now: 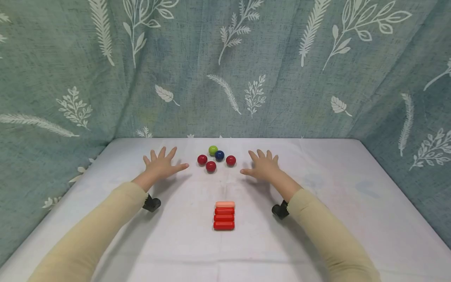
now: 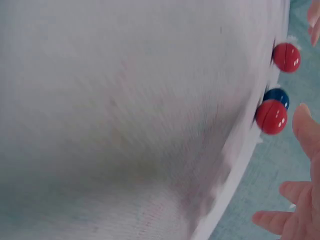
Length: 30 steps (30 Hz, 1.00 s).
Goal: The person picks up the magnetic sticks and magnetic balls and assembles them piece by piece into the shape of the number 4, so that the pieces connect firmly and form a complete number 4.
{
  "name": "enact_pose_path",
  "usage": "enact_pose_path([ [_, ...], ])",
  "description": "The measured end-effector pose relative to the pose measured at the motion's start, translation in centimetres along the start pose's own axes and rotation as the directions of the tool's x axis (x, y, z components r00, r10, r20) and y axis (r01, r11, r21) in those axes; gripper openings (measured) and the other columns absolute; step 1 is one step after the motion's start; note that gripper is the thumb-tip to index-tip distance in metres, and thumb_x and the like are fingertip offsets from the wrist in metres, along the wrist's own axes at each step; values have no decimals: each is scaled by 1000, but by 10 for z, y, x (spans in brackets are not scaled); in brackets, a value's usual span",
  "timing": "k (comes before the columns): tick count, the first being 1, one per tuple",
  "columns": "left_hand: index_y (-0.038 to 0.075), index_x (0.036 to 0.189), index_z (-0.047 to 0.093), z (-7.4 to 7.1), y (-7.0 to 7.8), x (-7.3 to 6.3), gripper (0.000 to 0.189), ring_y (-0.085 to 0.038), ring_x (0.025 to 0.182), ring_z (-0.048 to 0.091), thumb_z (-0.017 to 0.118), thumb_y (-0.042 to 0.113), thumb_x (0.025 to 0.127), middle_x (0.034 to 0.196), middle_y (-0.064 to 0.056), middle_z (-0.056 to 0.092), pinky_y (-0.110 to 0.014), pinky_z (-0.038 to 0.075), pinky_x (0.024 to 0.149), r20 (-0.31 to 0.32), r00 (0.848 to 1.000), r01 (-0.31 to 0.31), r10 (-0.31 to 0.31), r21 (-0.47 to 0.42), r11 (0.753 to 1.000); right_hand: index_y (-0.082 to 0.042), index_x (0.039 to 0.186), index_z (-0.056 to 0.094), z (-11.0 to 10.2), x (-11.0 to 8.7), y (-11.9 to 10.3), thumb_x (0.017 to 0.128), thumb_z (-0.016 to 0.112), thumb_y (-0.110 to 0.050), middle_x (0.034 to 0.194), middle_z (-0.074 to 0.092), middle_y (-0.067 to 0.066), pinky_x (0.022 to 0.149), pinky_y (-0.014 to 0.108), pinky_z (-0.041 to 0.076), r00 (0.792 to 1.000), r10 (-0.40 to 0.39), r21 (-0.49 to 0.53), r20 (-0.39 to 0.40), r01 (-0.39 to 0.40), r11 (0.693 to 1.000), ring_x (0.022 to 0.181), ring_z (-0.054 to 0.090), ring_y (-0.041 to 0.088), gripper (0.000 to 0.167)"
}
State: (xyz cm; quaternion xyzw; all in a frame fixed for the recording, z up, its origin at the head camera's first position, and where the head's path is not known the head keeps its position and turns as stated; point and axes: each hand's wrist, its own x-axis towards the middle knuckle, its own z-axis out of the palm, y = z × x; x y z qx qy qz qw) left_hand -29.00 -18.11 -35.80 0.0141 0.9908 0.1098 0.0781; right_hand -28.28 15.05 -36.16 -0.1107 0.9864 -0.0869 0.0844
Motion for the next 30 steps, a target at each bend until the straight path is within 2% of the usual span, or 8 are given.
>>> enact_pose_path([
  [5, 18, 148, 9, -1, 0, -3, 91, -56, 130, -9, 43, 69, 81, 150, -24, 1, -68, -8, 99, -21, 1000, -22, 22, -8, 1000, -11, 145, 23, 2, -11, -6, 85, 52, -55, 146, 25, 22, 101, 66, 13, 998, -55, 9, -11, 55, 998, 131, 18, 50, 80],
  [10, 20, 148, 13, -5, 1, -9, 88, -57, 130, 1, 45, 67, 82, 150, -23, 8, -68, 0, 100, -40, 997, -62, 63, 26, 998, -11, 143, 30, 4, -18, -14, 84, 56, -53, 143, 32, 21, 100, 65, 18, 992, -119, 6, -30, 120, 993, 128, 27, 48, 77],
  [16, 18, 147, 20, -8, 9, -23, 82, -53, 128, 22, 47, 62, 84, 147, -21, 21, -63, 17, 101, -70, 986, -145, 150, 70, 987, -8, 139, 38, 7, -28, -19, 84, 60, -47, 137, 42, 21, 98, 61, 27, 982, -183, 18, -45, 184, 983, 124, 37, 43, 71],
  [20, 17, 144, 30, -1, 20, -35, 75, -47, 120, 38, 50, 58, 84, 142, -18, 34, -59, 30, 96, -99, 968, -224, 231, 78, 972, -7, 137, 41, 8, -36, -22, 84, 62, -41, 133, 46, 21, 98, 54, 33, 977, -214, 86, -22, 215, 973, 121, 43, 39, 66],
  [25, 17, 133, 50, 8, 38, -55, 60, -38, 114, 49, 57, 51, 84, 131, -12, 51, -53, 37, 93, -130, 931, -341, 340, 15, 940, -5, 130, 49, 10, -48, -28, 85, 65, -30, 127, 53, 16, 96, 47, 39, 961, -275, 225, -20, 273, 935, 117, 49, 32, 54],
  [27, 17, 128, 55, 10, 45, -62, 54, -33, 114, 51, 61, 47, 83, 127, -10, 55, -49, 39, 94, -122, 922, -373, 367, -34, 927, -3, 126, 53, 11, -51, -29, 84, 65, -25, 122, 57, 14, 94, 43, 42, 952, -305, 259, -35, 304, 917, 112, 52, 30, 48],
  [30, 17, 123, 59, 15, 55, -69, 49, -26, 111, 55, 65, 41, 81, 119, -6, 61, -43, 42, 92, -91, 921, -389, 380, -112, 915, -1, 119, 59, 13, -56, -32, 83, 66, -19, 113, 63, 12, 86, 38, 47, 942, -332, 291, -54, 332, 897, 102, 57, 27, 41],
])
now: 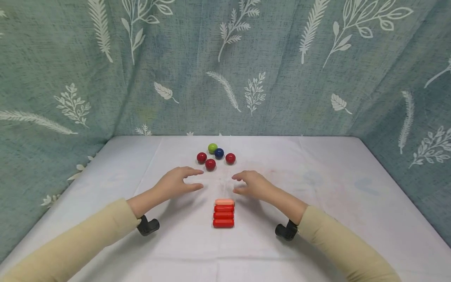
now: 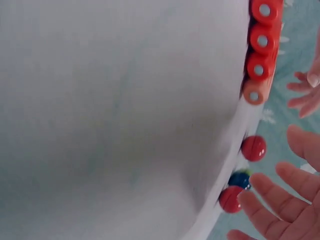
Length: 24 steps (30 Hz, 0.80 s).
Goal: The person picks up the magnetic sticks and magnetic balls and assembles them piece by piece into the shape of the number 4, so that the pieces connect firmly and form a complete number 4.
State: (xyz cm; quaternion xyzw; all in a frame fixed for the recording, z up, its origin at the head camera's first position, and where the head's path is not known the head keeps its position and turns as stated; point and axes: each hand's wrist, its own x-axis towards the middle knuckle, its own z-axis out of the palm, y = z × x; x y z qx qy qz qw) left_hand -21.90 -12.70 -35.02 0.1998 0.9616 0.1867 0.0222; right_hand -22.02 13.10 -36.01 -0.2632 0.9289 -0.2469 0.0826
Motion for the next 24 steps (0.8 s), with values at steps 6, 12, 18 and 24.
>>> enact_pose_path([
  [6, 17, 116, 64, 14, 13, -1, 41, -21, 94, 57, 70, 32, 78, 103, 0, 66, -35, 47, 79, 95, 995, 22, -10, -132, 991, -2, 111, 64, 5, -4, -3, 81, 68, -13, 97, 66, 6, 74, 27, 48, 1000, -11, 47, 29, 9, 999, 87, 58, 17, 32],
  [12, 18, 113, 66, 22, 19, 2, 37, -15, 84, 54, 72, 24, 78, 97, 2, 67, -27, 45, 71, 169, 985, 15, 18, -196, 980, -1, 107, 65, 10, -7, -2, 79, 70, -10, 93, 68, 7, 72, 23, 49, 995, -92, 56, 49, 89, 994, 82, 61, 16, 30],
  [18, 13, 109, 68, 25, 23, 5, 30, -11, 74, 55, 71, 17, 79, 93, -1, 69, -23, 44, 64, 174, 981, -41, 87, -252, 967, -1, 106, 66, 12, -7, -1, 80, 69, -9, 91, 68, 5, 69, 20, 48, 991, -115, 93, 74, 108, 990, 78, 61, 12, 28],
  [24, 10, 105, 69, 31, 26, 9, 26, -9, 70, 56, 70, 13, 79, 89, -2, 69, -21, 44, 61, 197, 971, -77, 134, -275, 959, -2, 105, 66, 15, -5, 1, 80, 69, -9, 88, 68, 2, 66, 18, 47, 989, -115, 115, 91, 105, 988, 75, 59, 10, 26],
])
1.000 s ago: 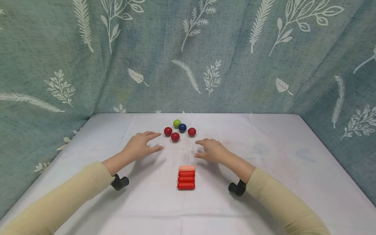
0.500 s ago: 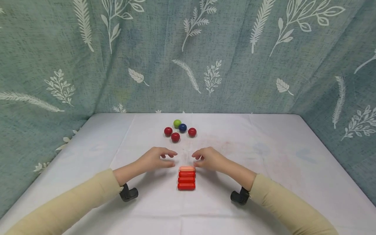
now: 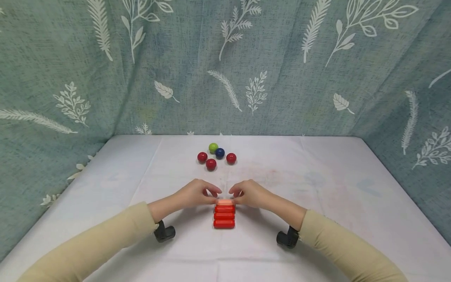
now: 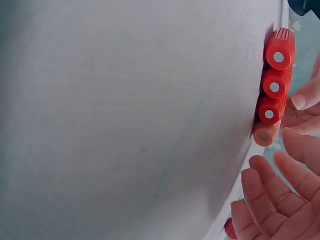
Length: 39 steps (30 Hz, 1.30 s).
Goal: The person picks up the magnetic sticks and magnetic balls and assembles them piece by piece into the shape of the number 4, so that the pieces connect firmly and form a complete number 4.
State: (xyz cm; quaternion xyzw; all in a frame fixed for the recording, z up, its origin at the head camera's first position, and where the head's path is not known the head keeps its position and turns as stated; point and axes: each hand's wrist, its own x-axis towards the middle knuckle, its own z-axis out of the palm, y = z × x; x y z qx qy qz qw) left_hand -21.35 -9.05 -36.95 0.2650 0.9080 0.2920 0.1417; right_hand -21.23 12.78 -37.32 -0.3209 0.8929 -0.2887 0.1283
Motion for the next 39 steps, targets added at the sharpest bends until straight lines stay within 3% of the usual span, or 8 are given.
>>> enact_pose_path([
  [8, 12, 103, 70, 5, 1, 7, 23, -10, 70, 54, 69, 16, 80, 87, 0, 69, -23, 44, 62, 44, 997, 65, -66, 22, 998, -3, 105, 66, 1, 1, 0, 80, 69, -9, 87, 68, 2, 65, 17, 47, 1000, 17, 10, 14, -18, 1000, 74, 58, 9, 26],
  [16, 14, 90, 73, 7, 3, 11, 12, -10, 73, 53, 70, 18, 79, 79, 5, 67, -24, 44, 69, 39, 995, 87, -90, 59, 994, -2, 105, 66, 1, 2, -2, 80, 68, -8, 86, 67, 2, 64, 17, 48, 999, 20, 25, 28, -21, 999, 71, 57, 8, 26],
  [26, 15, 84, 72, 6, 5, 14, 8, -11, 68, 51, 70, 21, 79, 73, 5, 63, -24, 42, 64, 24, 993, 112, -115, 80, 990, 0, 104, 66, -3, 3, -2, 79, 68, -4, 86, 68, 4, 66, 19, 49, 1000, 10, -4, 15, -10, 1000, 72, 58, 10, 25],
  [39, 14, 89, 72, 3, 4, 24, 11, -11, 64, 50, 70, 20, 80, 73, 4, 63, -22, 41, 61, 1, 989, 148, -149, 100, 984, 0, 99, 68, -3, 16, 2, 79, 68, -3, 82, 67, 4, 63, 20, 48, 999, 37, -18, -17, -37, 999, 69, 55, 10, 20],
])
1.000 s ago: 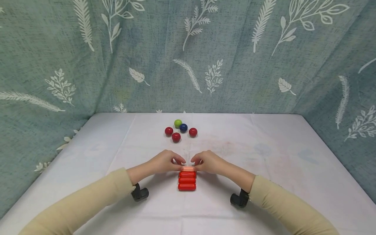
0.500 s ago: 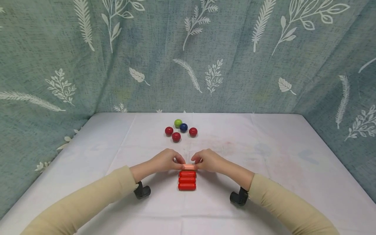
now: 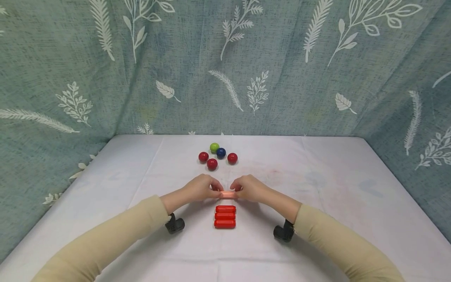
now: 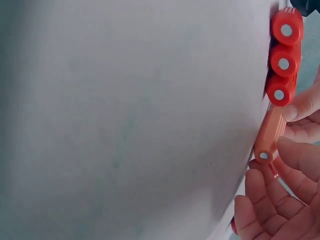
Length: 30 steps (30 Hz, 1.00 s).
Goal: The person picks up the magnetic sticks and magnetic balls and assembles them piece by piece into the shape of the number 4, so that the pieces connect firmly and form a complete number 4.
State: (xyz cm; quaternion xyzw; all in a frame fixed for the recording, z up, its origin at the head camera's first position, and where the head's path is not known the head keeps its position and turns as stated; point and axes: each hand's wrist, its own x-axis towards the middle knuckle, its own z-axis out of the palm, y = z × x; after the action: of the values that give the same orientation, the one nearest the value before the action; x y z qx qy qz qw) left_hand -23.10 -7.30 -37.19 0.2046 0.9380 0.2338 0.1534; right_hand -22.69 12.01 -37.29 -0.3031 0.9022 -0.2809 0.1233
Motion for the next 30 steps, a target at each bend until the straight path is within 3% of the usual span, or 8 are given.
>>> enact_pose_path([
  [19, 13, 92, 72, 0, -4, 13, 14, -10, 59, 50, 70, 21, 81, 74, 3, 62, -20, 42, 52, -12, 998, 60, -61, -45, 997, -5, 87, 70, 3, 18, -1, 78, 71, -9, 72, 62, -1, 63, 21, 42, 999, 1, -143, -45, -7, 990, 66, 48, 10, 11],
  [30, 11, 96, 71, -6, -7, 20, 18, -11, 60, 51, 69, 21, 81, 77, 1, 62, -20, 43, 53, -25, 997, 70, -73, -82, 994, -7, 90, 70, 3, 25, 5, 79, 71, -12, 76, 65, -1, 67, 24, 47, 997, -25, -142, -76, 14, 990, 68, 52, 11, 12],
])
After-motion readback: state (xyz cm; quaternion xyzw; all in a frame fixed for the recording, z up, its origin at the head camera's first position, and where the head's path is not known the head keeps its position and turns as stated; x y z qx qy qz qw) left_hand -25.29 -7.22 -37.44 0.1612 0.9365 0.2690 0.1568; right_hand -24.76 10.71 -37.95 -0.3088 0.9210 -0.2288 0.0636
